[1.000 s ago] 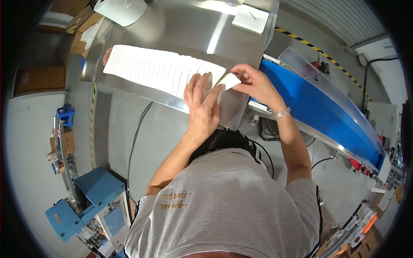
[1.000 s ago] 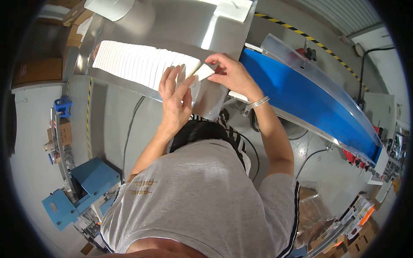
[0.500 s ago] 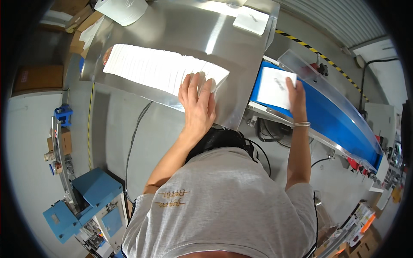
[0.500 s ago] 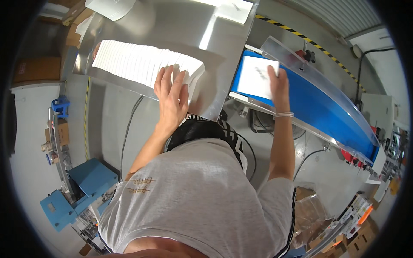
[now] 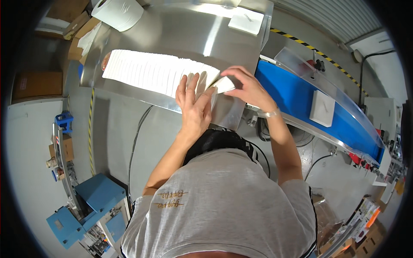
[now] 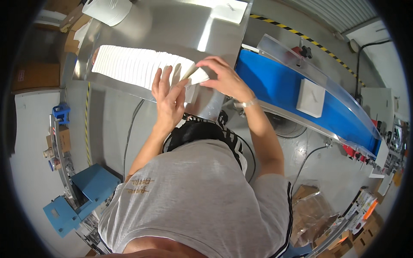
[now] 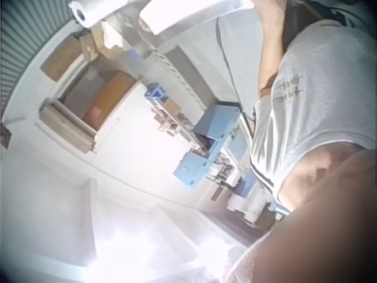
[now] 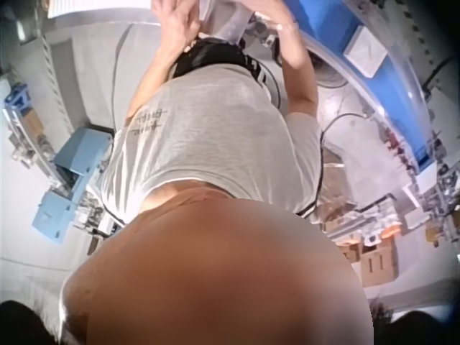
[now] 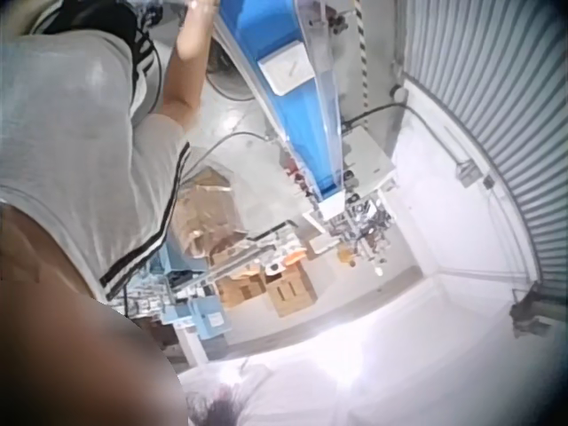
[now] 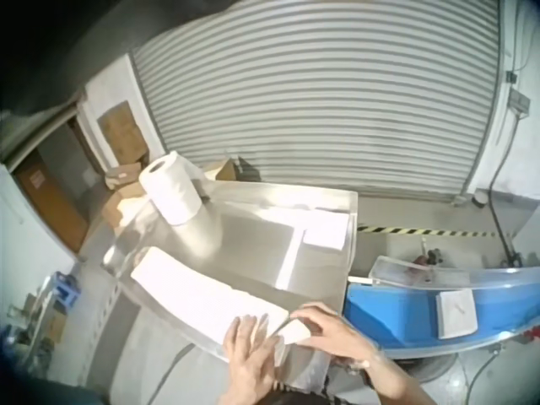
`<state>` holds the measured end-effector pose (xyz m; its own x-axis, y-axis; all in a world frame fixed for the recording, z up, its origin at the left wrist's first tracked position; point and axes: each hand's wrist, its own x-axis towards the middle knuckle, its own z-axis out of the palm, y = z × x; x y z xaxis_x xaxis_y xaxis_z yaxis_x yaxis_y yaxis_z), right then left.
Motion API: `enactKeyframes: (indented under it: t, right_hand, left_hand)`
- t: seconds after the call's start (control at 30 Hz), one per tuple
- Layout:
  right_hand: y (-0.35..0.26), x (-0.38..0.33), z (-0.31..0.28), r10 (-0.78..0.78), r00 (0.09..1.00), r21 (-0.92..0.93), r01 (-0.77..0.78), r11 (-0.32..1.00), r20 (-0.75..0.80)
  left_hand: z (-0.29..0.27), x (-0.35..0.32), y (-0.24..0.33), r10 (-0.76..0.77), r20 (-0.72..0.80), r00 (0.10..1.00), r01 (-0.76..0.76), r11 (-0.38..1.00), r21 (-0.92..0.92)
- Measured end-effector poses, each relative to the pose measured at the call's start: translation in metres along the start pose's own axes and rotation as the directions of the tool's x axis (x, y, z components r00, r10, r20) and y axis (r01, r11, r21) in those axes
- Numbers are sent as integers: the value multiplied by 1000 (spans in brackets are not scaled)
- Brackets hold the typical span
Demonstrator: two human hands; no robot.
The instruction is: Processing and sorting stacks of paper napkins from a production machine onto a conveyor belt.
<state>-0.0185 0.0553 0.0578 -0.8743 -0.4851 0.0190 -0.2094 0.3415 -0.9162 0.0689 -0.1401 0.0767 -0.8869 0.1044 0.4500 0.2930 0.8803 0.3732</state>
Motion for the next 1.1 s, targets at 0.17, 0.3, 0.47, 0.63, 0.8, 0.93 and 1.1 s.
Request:
enactKeyframes:
  t: [0.17, 0.3, 0.47, 0.63, 0.8, 0.93, 1.1]
  right_hand:
    - [32, -7, -3, 156, 986, 205, -166, 965, 61]
    - [82, -36, -38, 434, 798, 356, -296, 886, -418]
    - [138, -89, -103, 276, 491, -238, -748, 619, -826]
    - [62, -61, -76, -161, 793, -629, -323, 707, -588]
    - [-4, 6, 4, -2, 1000, 11, 1, 1000, 23]
    - [23, 15, 13, -237, 971, -27, 237, 971, 18]
    - [70, -29, -17, 316, 896, 450, -153, 880, -311]
  left_hand:
    - [-3, 0, -8, -43, -26, 999, 42, 999, -34]
    - [-5, 0, -15, -107, -53, 993, 106, 994, -25]
    - [0, -1, -18, -33, -64, 997, 32, 999, -17]
    - [3, -4, -19, -12, -85, 996, 10, 1000, -29]
    - [-3, -1, -21, 8, -46, 999, -11, 999, -50]
    - [-8, 4, -21, -20, -37, 999, 17, 997, -80]
    - [-3, -1, -30, -75, -63, 995, 75, 997, -7]
